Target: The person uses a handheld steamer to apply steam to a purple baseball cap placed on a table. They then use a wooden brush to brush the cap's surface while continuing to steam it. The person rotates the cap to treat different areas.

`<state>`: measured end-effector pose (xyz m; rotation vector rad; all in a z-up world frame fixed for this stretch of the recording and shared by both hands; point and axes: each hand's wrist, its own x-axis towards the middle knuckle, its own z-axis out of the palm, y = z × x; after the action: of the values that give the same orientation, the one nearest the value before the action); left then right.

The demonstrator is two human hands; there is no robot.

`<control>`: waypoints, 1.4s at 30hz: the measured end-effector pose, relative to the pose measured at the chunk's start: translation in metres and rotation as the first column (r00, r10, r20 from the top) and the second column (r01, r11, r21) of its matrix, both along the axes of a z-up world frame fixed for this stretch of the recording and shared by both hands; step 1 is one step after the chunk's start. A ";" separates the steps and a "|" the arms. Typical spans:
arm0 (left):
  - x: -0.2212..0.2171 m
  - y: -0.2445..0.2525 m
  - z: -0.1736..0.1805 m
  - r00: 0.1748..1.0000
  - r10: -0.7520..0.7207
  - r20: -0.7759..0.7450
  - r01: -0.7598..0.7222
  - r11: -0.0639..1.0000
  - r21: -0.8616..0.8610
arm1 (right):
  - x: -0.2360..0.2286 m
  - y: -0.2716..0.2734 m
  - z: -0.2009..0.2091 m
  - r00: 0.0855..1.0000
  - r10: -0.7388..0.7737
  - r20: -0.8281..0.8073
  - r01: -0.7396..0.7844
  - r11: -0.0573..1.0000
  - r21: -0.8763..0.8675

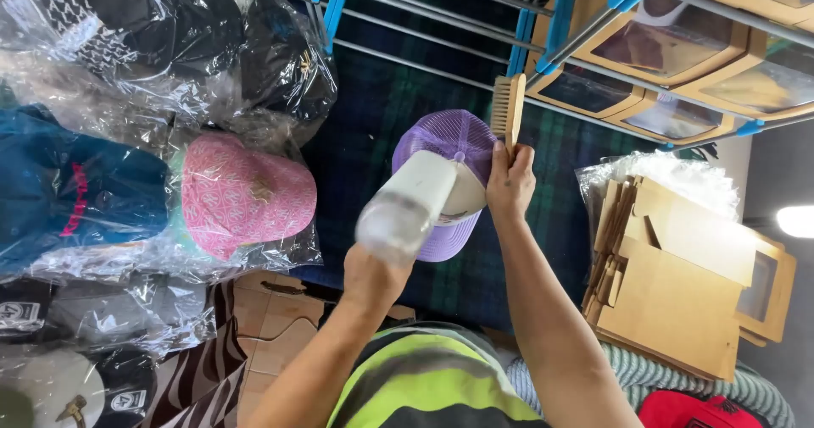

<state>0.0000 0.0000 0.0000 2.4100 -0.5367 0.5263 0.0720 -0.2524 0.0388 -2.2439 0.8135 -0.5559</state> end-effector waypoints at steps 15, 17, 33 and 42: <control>0.055 -0.043 0.164 0.993 -0.002 -0.115 0.016 0.993 0.118 | 0.001 -0.007 -0.010 1.000 0.007 0.003 -0.007 0.996 0.094; 0.043 -0.027 0.166 0.994 -0.022 -0.104 0.034 0.993 0.115 | 0.001 -0.005 -0.007 1.000 0.009 -0.001 -0.009 0.996 0.088; -0.024 0.004 -0.009 0.811 -0.022 -0.584 -0.272 0.870 -0.411 | -0.002 -0.007 -0.001 0.997 0.077 -0.004 -0.077 0.997 0.008; 0.002 0.052 0.029 0.462 0.124 -0.878 -0.719 0.632 -0.289 | -0.065 0.030 0.052 0.880 0.450 0.152 -0.244 0.703 -0.668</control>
<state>0.0022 0.0516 0.0292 1.7670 0.6682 -0.2305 0.0065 -0.2223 0.0906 -2.7183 -0.0112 -1.0783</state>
